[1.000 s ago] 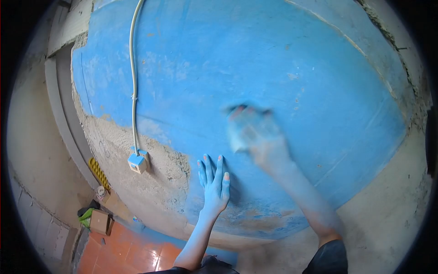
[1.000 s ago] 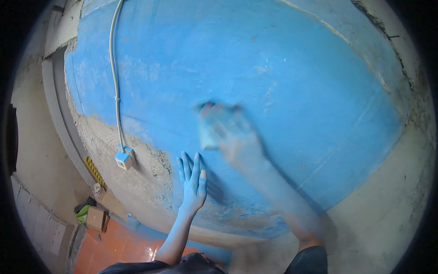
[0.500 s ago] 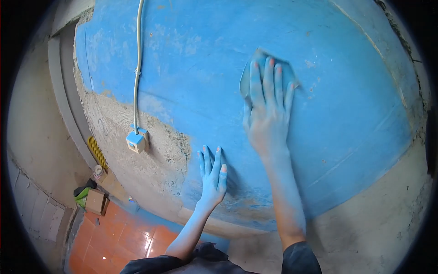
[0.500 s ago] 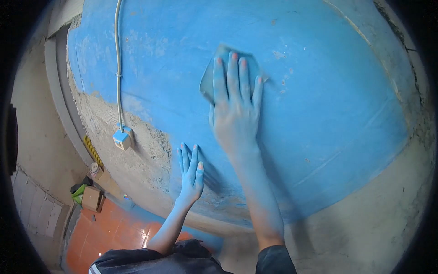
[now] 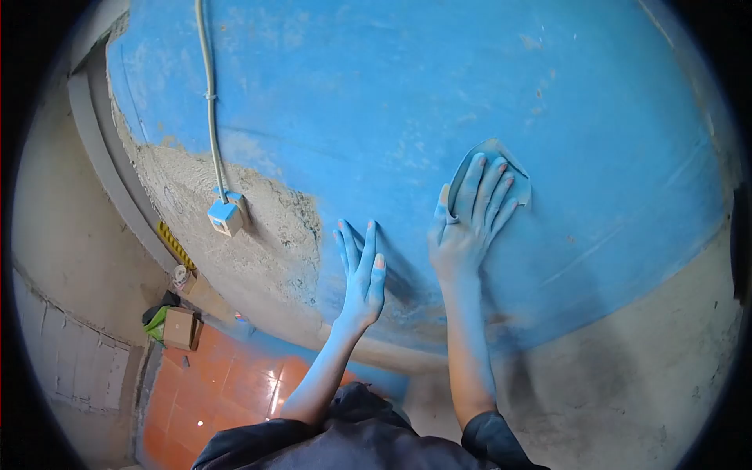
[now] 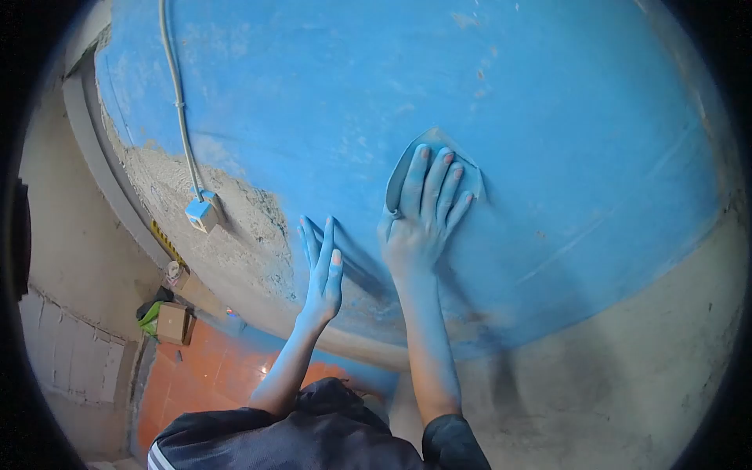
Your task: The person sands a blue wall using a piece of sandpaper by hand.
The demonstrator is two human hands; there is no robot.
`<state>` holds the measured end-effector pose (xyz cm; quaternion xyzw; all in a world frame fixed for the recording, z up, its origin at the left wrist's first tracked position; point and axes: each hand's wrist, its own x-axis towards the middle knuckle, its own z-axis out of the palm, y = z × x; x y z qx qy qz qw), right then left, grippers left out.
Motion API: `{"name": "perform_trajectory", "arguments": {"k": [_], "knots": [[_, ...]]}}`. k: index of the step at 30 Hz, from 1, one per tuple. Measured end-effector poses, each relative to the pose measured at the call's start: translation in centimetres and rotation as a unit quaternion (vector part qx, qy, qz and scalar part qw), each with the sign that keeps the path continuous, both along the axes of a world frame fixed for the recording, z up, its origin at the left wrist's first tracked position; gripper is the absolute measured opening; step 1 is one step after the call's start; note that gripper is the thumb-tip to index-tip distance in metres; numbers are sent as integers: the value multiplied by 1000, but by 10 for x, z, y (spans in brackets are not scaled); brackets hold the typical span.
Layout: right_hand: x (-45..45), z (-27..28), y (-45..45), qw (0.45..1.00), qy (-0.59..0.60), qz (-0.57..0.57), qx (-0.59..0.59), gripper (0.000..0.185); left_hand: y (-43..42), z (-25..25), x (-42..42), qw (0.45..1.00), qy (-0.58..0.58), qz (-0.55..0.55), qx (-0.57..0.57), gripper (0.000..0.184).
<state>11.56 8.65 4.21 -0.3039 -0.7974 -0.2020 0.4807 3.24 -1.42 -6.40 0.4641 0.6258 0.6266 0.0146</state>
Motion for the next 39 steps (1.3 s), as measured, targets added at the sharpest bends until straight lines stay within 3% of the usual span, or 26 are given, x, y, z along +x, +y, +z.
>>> {"name": "perform_trajectory", "arguments": {"k": [2, 4, 5, 7, 9, 12, 14, 16, 17, 20, 23, 24, 26, 29, 32, 35, 36, 39], "knots": [[3, -27, -2, 998, 57, 6, -16, 74, -2, 1, 3, 1000, -1, -4, -11, 59], [5, -143, 12, 999, 23, -25, 6, 68, 0, 2, 3, 1000, 2, -11, -8, 58], [21, -207, 7, 997, -39, -36, -62, 65, -1, -1, 1, 1000, 4, -16, -5, 57], [38, -226, -6, 985, -104, -24, -139, 63, -2, -3, 1, 1000, 4, -29, -5, 56], [60, -210, 3, 981, -113, 20, -155, 64, -3, -1, 3, 999, -4, -41, -14, 57], [55, -67, 12, 996, 42, -10, -81, 63, -1, 10, 16, 998, -34, -50, -18, 63], [58, -29, 16, 990, 114, 6, -87, 63, 0, 17, 23, 998, -36, -53, -13, 65], [61, -26, 21, 986, 143, -5, -83, 64, 3, 22, 29, 998, -24, -59, -8, 66], [57, -59, 21, 989, 114, -39, -91, 63, 4, 22, 31, 998, -17, -62, -10, 66], [56, -225, 16, 993, 19, -66, -92, 62, 5, 21, 37, 997, 2, -76, -17, 65], [65, -218, 8, 983, 65, -30, -170, 61, 11, 23, 43, 996, 15, -88, -19, 65], [65, -170, 17, 990, 107, -35, -88, 65, 9, 24, 47, 995, 15, -91, -31, 64], [79, -70, 23, 985, 155, -43, -69, 67, 12, 25, 54, 994, 20, -99, -35, 63], [97, -25, 39, 982, 179, -41, -31, 66, 12, 23, 60, 993, 29, -109, -38, 61], [84, -118, 24, 981, 147, -48, -115, 61, 14, 24, 65, 990, 41, -122, -51, 58], [83, -261, 7, 971, 51, -79, -220, 60, 17, 22, 72, 990, 54, -125, -38, 57], [88, -250, 12, 974, 80, -75, -196, 61, 18, 22, 74, 990, 56, -124, -41, 56], [123, -148, 34, 972, 168, -86, -140, 61, 25, 26, 84, 990, 64, -112, -49, 55]]}}
